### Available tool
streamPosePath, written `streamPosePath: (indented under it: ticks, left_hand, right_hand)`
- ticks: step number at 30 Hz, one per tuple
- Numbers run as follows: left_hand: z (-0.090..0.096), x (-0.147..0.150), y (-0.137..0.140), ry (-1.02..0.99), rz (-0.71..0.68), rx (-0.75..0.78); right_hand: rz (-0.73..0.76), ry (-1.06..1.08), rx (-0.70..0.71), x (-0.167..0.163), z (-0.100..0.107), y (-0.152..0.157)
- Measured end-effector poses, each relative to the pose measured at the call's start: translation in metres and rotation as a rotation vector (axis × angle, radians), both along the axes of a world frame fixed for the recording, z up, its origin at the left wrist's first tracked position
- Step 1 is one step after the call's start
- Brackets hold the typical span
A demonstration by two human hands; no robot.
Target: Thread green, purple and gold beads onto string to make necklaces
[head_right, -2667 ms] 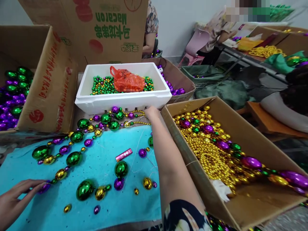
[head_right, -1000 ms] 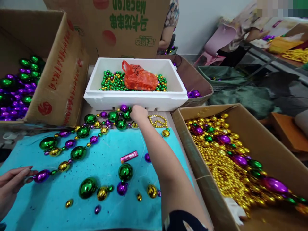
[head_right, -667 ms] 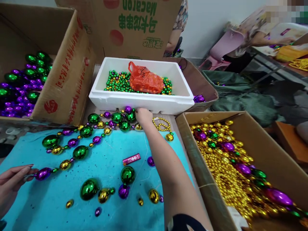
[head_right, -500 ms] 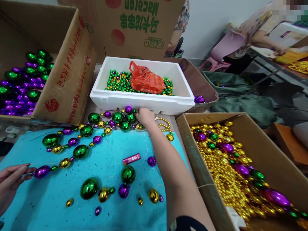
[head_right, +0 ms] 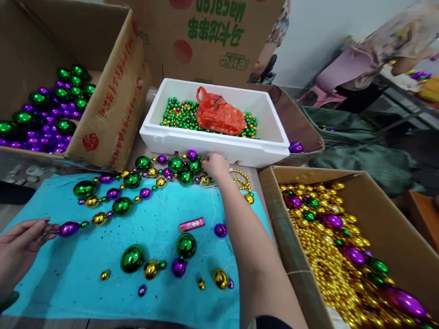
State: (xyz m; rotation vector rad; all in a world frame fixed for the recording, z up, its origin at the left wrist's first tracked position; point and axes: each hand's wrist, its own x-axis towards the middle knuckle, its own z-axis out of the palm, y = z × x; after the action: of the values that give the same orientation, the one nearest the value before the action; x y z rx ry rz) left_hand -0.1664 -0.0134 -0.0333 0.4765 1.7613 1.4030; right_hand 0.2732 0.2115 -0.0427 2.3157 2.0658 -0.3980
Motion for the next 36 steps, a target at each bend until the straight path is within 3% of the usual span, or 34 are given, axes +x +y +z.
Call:
streamPosePath:
  ticks: [6, 19, 25, 36]
  left_hand:
    - [0.006, 0.005, 0.0, -0.006, 0.006, -0.005]
    - [0.01, 0.008, 0.004, -0.015, 0.015, 0.024]
    - [0.014, 0.013, 0.002, -0.005, 0.002, 0.006]
    - [0.015, 0.009, 0.004, -0.003, 0.007, -0.046]
  right_hand:
    - [0.098, 0.012, -0.061, 0.002, -0.001, 0.011]
    - [0.282, -0.025, -0.049, 0.001, -0.006, 0.018]
    - [0.382, -0.027, -0.127, -0.001, -0.006, 0.031]
    - [0.386, -0.181, -0.063, -0.009, -0.009, 0.021]
